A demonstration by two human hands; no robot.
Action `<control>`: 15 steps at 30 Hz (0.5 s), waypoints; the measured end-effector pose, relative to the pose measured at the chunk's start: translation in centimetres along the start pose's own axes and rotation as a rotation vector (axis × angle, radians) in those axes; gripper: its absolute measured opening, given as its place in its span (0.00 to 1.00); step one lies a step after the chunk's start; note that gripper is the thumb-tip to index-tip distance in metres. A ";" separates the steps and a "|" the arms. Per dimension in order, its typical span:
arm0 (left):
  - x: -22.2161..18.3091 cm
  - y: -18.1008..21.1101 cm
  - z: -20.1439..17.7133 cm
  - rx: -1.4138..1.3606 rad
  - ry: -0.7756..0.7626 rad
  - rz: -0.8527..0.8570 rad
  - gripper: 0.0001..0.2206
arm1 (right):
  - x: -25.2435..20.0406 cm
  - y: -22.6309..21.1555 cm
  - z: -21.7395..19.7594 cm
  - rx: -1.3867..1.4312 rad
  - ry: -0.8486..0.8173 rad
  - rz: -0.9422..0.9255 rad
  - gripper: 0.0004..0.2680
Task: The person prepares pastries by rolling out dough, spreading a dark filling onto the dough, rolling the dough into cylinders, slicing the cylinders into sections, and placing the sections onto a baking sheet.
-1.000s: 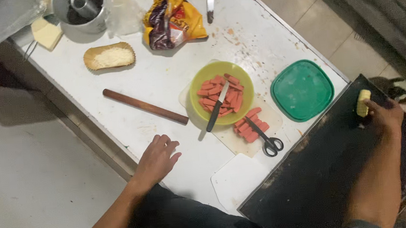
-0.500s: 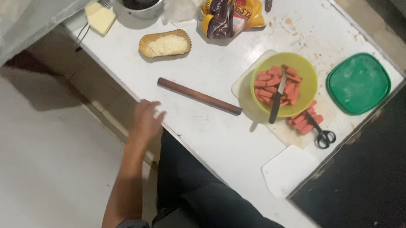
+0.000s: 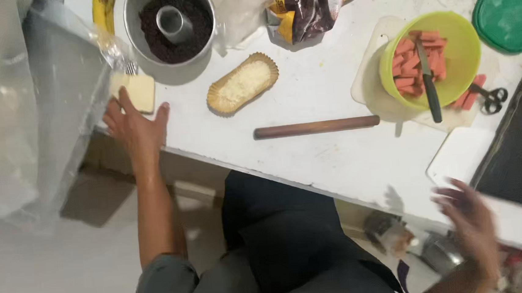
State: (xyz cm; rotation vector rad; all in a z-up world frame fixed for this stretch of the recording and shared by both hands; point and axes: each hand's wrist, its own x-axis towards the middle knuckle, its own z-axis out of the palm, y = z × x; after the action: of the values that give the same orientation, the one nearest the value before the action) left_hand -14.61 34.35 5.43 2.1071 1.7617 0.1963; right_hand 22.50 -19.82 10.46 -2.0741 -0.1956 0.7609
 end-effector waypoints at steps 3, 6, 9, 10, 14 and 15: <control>1.7 -1.2 0.9 0.023 -0.060 0.033 0.37 | -2.7 -9.1 9.8 -0.244 -0.165 0.157 0.24; 2.8 -4.5 3.1 0.034 0.083 0.101 0.32 | -3.8 -12.4 14.2 -0.437 -0.216 0.170 0.25; 3.7 -8.3 5.8 -0.103 0.252 0.324 0.31 | -4.4 -12.9 16.2 -0.489 -0.242 0.187 0.25; 3.9 -8.9 6.4 -0.178 0.258 0.367 0.31 | -4.6 -12.8 16.4 -0.500 -0.260 0.205 0.24; 3.4 -7.6 5.5 -0.321 0.164 0.277 0.35 | -5.1 -12.7 18.1 -0.457 -0.294 0.299 0.24; 3.8 -6.4 5.7 -0.329 0.149 0.299 0.35 | -5.1 -11.6 18.1 -0.446 -0.272 0.311 0.24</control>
State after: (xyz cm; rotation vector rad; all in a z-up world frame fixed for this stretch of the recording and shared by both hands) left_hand -17.69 37.74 -2.72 2.1385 1.3654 0.6912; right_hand 9.47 -2.41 14.45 -2.4465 -0.2090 1.2857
